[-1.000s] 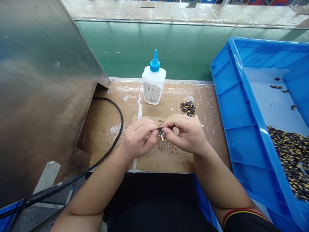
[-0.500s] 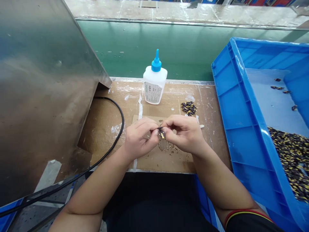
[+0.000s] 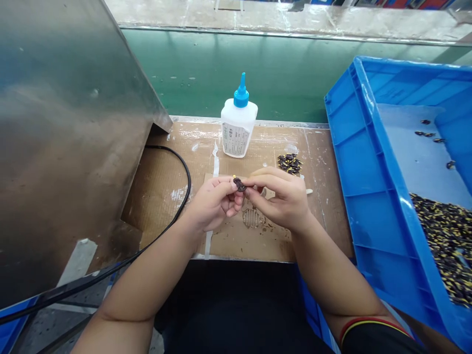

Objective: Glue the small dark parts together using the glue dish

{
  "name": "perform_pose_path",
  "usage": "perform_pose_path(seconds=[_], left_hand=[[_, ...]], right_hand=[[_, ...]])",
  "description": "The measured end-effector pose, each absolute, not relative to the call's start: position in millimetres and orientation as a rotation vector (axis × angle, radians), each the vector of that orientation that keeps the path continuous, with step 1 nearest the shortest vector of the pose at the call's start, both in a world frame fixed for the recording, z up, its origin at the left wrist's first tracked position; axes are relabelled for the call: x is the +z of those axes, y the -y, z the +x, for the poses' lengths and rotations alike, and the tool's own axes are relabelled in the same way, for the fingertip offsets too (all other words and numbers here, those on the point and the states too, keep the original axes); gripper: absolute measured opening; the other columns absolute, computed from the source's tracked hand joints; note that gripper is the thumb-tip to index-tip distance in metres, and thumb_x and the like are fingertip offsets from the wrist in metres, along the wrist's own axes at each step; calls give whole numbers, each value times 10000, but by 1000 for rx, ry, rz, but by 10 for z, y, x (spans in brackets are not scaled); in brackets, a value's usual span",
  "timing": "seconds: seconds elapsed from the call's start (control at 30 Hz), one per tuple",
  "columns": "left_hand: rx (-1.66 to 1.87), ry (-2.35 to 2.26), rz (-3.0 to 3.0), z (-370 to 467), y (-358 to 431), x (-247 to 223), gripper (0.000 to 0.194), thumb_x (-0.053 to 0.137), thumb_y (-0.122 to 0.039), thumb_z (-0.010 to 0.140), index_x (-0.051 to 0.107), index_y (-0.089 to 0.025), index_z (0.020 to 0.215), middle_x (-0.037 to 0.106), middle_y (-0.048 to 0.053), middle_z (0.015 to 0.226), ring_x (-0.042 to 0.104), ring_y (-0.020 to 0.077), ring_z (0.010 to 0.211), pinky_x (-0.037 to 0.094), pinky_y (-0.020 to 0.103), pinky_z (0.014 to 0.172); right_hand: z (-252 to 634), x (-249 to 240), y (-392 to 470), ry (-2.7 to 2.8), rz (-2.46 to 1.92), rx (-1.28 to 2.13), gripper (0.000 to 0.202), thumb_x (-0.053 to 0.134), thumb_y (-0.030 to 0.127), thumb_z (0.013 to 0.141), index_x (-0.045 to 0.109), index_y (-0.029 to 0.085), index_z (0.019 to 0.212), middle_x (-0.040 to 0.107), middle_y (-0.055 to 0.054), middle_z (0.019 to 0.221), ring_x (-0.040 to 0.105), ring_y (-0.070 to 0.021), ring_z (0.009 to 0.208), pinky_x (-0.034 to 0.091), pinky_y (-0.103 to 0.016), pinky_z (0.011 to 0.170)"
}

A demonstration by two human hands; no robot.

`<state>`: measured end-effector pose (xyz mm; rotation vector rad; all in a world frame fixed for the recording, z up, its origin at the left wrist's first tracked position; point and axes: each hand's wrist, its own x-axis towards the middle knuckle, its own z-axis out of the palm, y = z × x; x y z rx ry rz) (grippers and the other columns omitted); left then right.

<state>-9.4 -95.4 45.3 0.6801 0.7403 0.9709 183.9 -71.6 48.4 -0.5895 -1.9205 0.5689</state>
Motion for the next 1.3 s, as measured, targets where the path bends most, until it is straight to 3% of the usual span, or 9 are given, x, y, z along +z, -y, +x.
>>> perform_pose_path(seconds=[0.13,0.27,0.37,0.47,0.7,0.9,1.3], left_hand=[[984,-688,750,-106,983,389,286,735,-347,914,663,-139,732,597,22,641,534,97,518,380,169,386],[1319,-863,1280,-109,1055,343,230,633,-314,1040,714,-158,891,685,31,784,619,110,599,526,228,522],[1656,-1027,1875,-109,1086,369,73,670,-201,996,728,-181,1037,752,50,958,718,149,802,621,282,717],[1783,-1061,2172,-109,1084,388,142,731,-153,946,705,-199,1078,765,44,1002,739,158,877,646,293,777],[1781,-1027,2205,-123,1065,338,247,766,-67,929,708,-199,1129,776,56,1062,772,169,944,679,309,842],[1800,-1005,2227,-101,1075,352,218,738,-66,943,714,-194,1118,790,63,1048,786,176,935,691,314,837],[1801,-990,2186,-101,1089,358,220,747,-69,942,723,-199,1118,800,58,1062,790,173,926,698,311,838]], right_hand=[[1824,472,734,1910,-585,523,163,724,101,991,788,207,1096,810,-58,1004,761,-158,822,666,-273,676],[1818,489,758,1883,-596,480,113,753,117,962,767,206,1030,799,-40,947,728,-138,735,636,-254,611],[1809,492,769,1854,-589,466,132,767,97,935,754,204,1009,790,-38,927,721,-137,720,622,-251,593],[1810,481,770,1836,-569,415,170,789,88,922,751,210,1034,788,-42,932,719,-145,720,614,-259,579],[1829,486,776,1878,-518,255,202,840,95,921,751,190,1076,805,-62,965,771,-179,798,669,-302,700],[1824,480,804,1839,-531,244,189,852,169,950,758,236,1099,797,-33,942,765,-180,772,678,-309,669],[1815,554,803,1866,-496,315,117,798,166,998,706,226,1036,774,-16,904,746,-164,759,659,-299,669]])
